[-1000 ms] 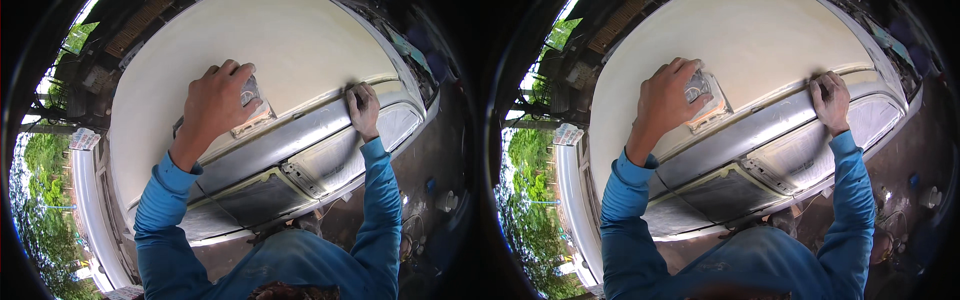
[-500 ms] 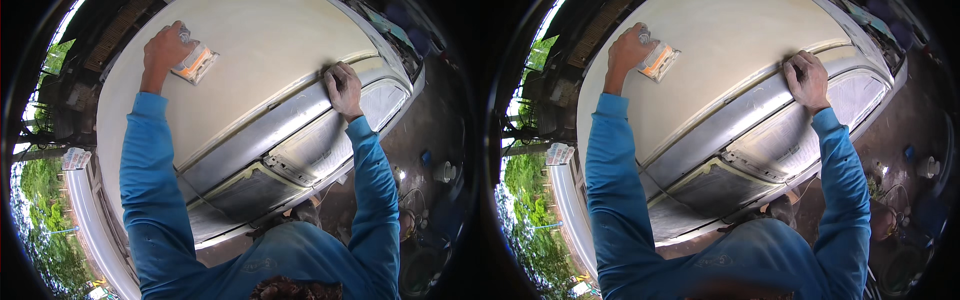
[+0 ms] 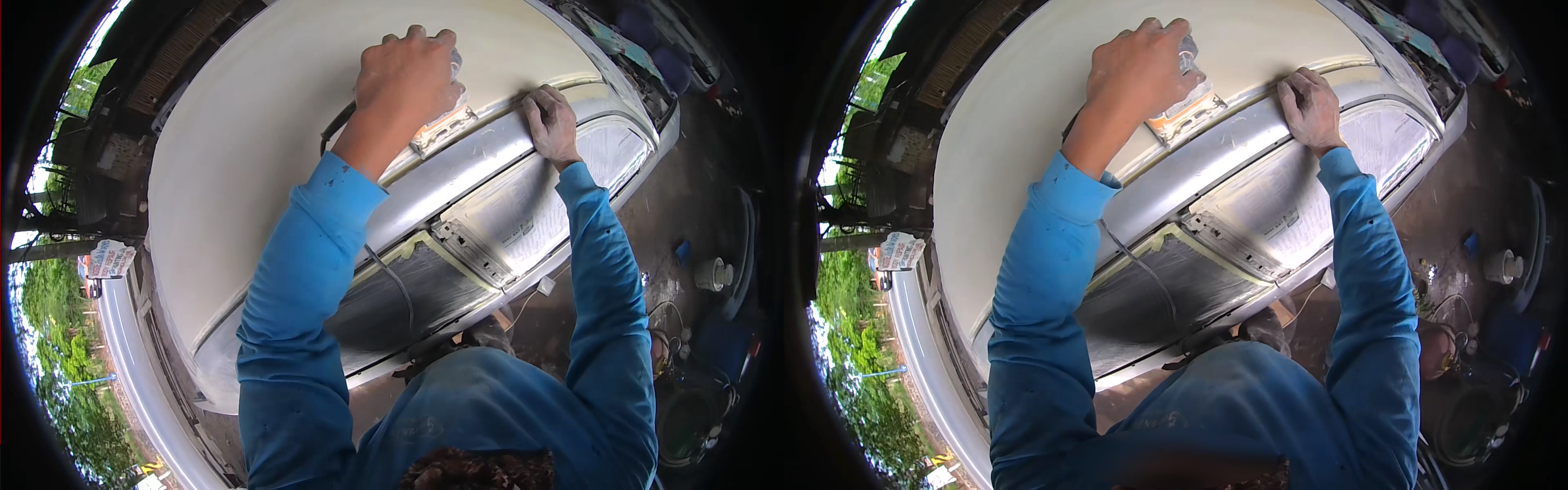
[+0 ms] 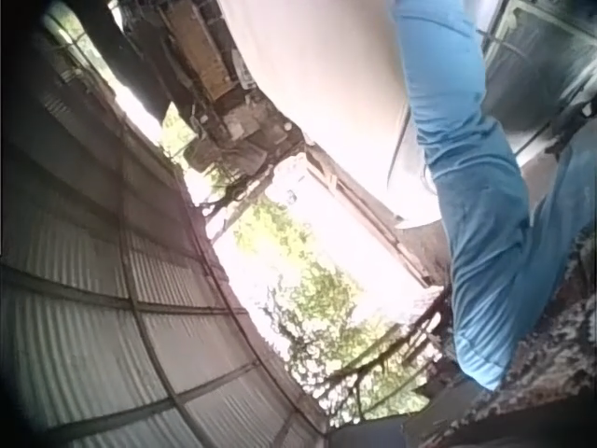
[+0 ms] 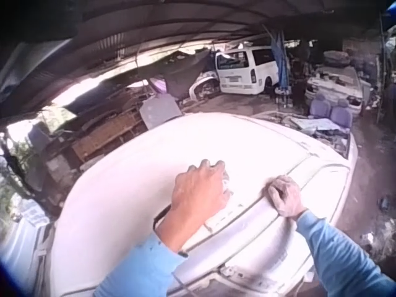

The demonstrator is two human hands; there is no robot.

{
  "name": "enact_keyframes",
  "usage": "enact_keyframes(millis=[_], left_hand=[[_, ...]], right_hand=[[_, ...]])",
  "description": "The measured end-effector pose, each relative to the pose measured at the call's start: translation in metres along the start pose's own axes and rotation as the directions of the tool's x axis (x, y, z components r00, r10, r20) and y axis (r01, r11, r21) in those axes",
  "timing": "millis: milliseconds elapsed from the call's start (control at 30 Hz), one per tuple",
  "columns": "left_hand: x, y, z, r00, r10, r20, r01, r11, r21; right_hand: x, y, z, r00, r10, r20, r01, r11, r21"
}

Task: Sanding the roof and pillars of a car using an electric orbital sander.

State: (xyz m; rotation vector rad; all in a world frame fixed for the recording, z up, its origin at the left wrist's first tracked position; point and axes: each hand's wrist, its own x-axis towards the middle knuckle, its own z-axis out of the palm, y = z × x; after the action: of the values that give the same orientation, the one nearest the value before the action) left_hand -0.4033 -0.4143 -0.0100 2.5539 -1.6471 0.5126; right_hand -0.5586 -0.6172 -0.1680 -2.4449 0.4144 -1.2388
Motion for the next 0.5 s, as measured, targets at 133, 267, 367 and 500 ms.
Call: enact_keyframes(millis=[133,267,367,500], left_hand=[[-0.062,-0.059,-0.004,0.989,-0.142,-0.032,0.143,0.989,0.038],[-0.143,-0.114,-0.025,0.972,-0.228,-0.051,0.232,0.970,0.072],[-0.174,-0.131,-0.037,0.930,-0.365,0.031,0.359,0.925,0.127],[-0.164,-0.115,-0.035,0.965,-0.261,-0.019,0.261,0.955,0.138]], right_hand=[[-0.001,0.002,0.001,0.999,0.050,0.021,-0.049,0.999,-0.020],[-0.006,-0.001,0.001,0.999,0.029,-0.023,-0.029,1.000,-0.001],[-0.008,-0.002,0.001,0.998,0.053,-0.039,-0.054,0.998,-0.014],[-0.009,-0.003,0.001,0.997,0.071,-0.018,-0.071,0.997,-0.037]])
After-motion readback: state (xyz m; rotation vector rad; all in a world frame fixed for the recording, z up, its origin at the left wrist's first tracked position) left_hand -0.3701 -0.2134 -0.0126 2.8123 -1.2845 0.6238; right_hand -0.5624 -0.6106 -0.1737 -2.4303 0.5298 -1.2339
